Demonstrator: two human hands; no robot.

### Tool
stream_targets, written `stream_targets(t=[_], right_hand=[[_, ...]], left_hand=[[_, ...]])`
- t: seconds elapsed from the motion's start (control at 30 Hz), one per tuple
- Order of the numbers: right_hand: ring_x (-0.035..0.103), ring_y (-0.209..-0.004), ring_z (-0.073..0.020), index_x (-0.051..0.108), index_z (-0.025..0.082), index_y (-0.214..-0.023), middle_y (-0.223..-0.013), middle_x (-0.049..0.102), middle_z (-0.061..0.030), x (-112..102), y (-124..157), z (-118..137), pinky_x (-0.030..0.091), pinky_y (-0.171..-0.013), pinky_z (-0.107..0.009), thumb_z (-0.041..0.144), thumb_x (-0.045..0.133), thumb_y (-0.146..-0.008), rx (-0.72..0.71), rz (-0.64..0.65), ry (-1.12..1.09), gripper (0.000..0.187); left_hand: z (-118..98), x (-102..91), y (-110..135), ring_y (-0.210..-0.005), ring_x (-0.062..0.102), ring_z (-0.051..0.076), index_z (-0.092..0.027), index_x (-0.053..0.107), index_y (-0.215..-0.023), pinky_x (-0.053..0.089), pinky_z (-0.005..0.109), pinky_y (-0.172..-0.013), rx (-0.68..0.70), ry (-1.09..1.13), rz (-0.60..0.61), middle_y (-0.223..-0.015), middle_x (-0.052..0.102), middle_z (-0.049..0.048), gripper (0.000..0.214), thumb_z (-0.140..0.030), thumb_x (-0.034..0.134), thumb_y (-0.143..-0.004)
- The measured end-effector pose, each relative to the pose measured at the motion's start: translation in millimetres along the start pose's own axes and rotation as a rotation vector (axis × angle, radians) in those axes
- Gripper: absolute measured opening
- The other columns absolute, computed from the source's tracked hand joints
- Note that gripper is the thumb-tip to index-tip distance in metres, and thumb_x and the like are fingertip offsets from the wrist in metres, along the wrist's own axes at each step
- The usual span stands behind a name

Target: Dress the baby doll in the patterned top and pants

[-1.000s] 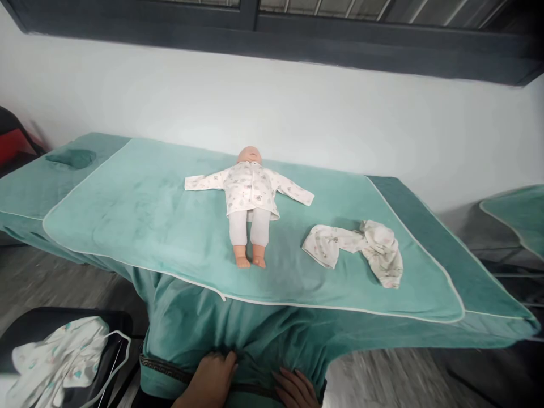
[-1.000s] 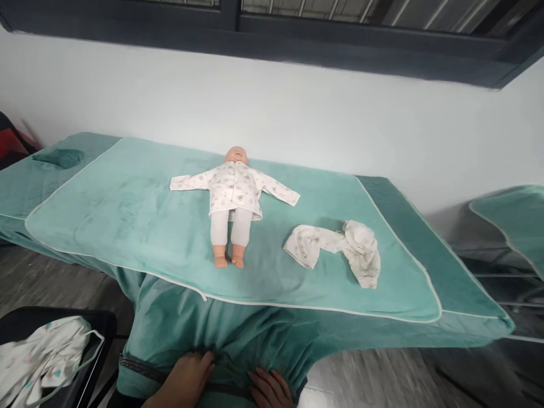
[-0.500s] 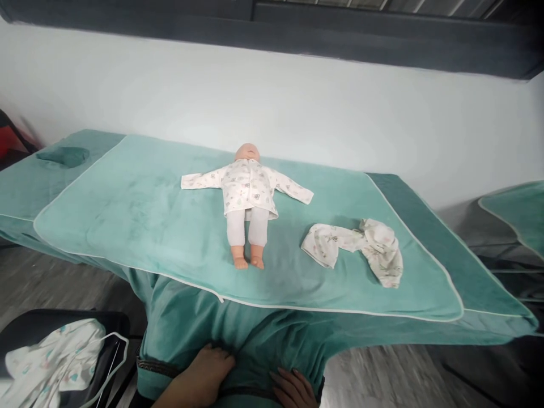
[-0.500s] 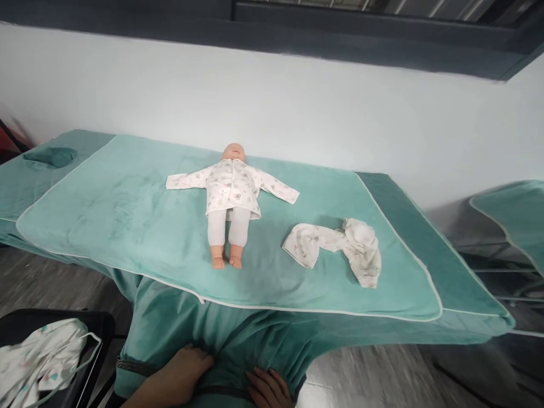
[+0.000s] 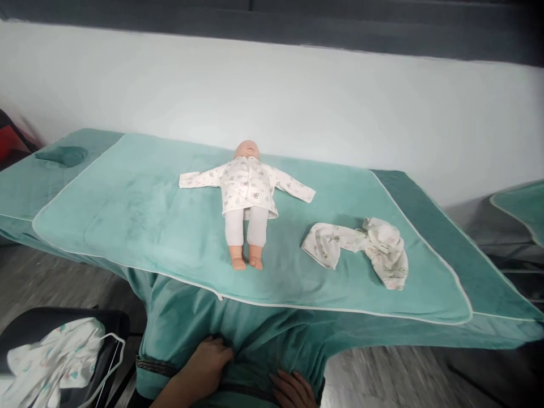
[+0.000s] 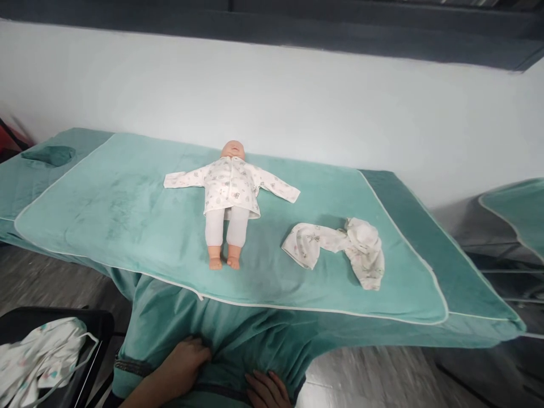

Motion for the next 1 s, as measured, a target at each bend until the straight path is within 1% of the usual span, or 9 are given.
stream_targets(t=[0.1,0.2,0.33,0.43,0.5,0.57,0.7,0.87,1.0], right_hand=[[0.081,-0.08,-0.0167,0.074,0.026,-0.09,-0.095,0.084,0.0037,-1,-2,0,0.067,-0.069,-0.027,0.029,0.036,-0.109,0.018,-0.004,-0.009,0.043],[0.081,-0.079,-0.0162,0.074,0.026,-0.087,-0.095,0.084,0.0045,1,0,0,0.067,-0.07,-0.026,0.028,0.037,-0.108,0.01,-0.009,0.0,0.043],[0.081,-0.079,-0.0152,0.075,0.028,-0.084,-0.094,0.083,0.0071,3,4,0,0.067,-0.07,-0.026,0.025,0.034,-0.108,-0.022,0.009,0.039,0.048],[0.081,-0.08,-0.0159,0.077,0.029,-0.085,-0.096,0.083,0.007,4,6,0,0.068,-0.069,-0.027,0.026,0.032,-0.108,-0.027,0.035,0.052,0.051],[0.081,-0.082,-0.016,0.077,0.028,-0.086,-0.097,0.083,0.0061,4,8,0,0.067,-0.07,-0.027,0.027,0.032,-0.108,-0.024,0.036,0.045,0.05],[0.08,-0.084,-0.0159,0.077,0.027,-0.087,-0.098,0.083,0.0045,4,9,0,0.067,-0.073,-0.027,0.028,0.032,-0.108,-0.015,0.026,0.03,0.05],[0.08,-0.085,-0.0165,0.077,0.026,-0.089,-0.098,0.083,0.0025,3,11,-1,0.066,-0.075,-0.028,0.029,0.036,-0.107,0.006,0.011,0.004,0.045],[0.08,-0.083,-0.0168,0.076,0.025,-0.091,-0.095,0.083,0.0012,2,10,-1,0.066,-0.07,-0.029,0.035,0.03,-0.109,0.01,0.005,0.006,0.051],[0.081,-0.083,-0.0164,0.075,0.026,-0.09,-0.096,0.084,0.0026,3,11,-1,0.066,-0.071,-0.029,0.029,0.035,-0.108,0.008,0.001,0.002,0.044]], left_hand=[[0,-10.3,-2,-0.106,0.067,0.026,-0.022,0.068,-0.102,0.053,0.043,-0.097,-0.04,0.073,-0.095,-0.105,0.074,0.0061,0.039,0.0,0.047,-0.077],[-3,-32.0,-5,-0.11,0.067,0.023,-0.024,0.069,-0.111,0.055,0.04,-0.1,-0.043,0.153,-0.299,-0.116,0.072,0.0055,0.048,0.002,0.044,-0.078],[-12,-70.4,-9,-0.125,0.063,0.023,-0.024,0.065,-0.127,0.054,0.042,-0.11,0.024,0.139,-0.677,-0.135,0.067,0.009,0.049,-0.003,0.043,-0.088],[-19,-105.7,-15,-0.134,0.059,0.028,-0.023,0.06,-0.133,0.052,0.047,-0.114,-0.002,0.055,-1.011,-0.141,0.061,0.0135,0.038,-0.016,0.052,-0.096],[-22,-130.1,-25,-0.137,0.056,0.029,-0.023,0.052,-0.141,0.052,0.049,-0.113,-0.008,0.003,-1.165,-0.145,0.056,0.0162,0.044,-0.022,0.06,-0.097],[-24,-153.2,-41,-0.139,0.054,0.031,-0.022,0.044,-0.149,0.052,0.05,-0.112,0.005,-0.044,-1.21,-0.148,0.052,0.019,0.057,-0.028,0.065,-0.096],[-22,-187.8,-73,-0.136,0.056,0.035,-0.021,0.037,-0.155,0.052,0.052,-0.105,0.004,-0.116,-1.189,-0.149,0.054,0.0216,0.069,-0.035,0.068,-0.095],[-30,-203.3,-88,-0.146,0.046,0.039,-0.022,0.044,-0.152,0.048,0.054,-0.108,0.104,-0.162,-1.167,-0.157,0.042,0.025,0.071,-0.045,0.073,-0.091],[-36,-210.0,-93,-0.155,0.032,0.041,-0.029,0.06,-0.14,0.041,0.059,-0.116,0.208,-0.203,-1.124,-0.164,0.033,0.0185,0.055,-0.043,0.074,-0.089]])
Point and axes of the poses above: each hand's wrist, its own y-axis away from the middle knuckle, its own x-axis out of the palm, z = x × y, the point moved 5 cm from there along -y, towards the middle knuckle
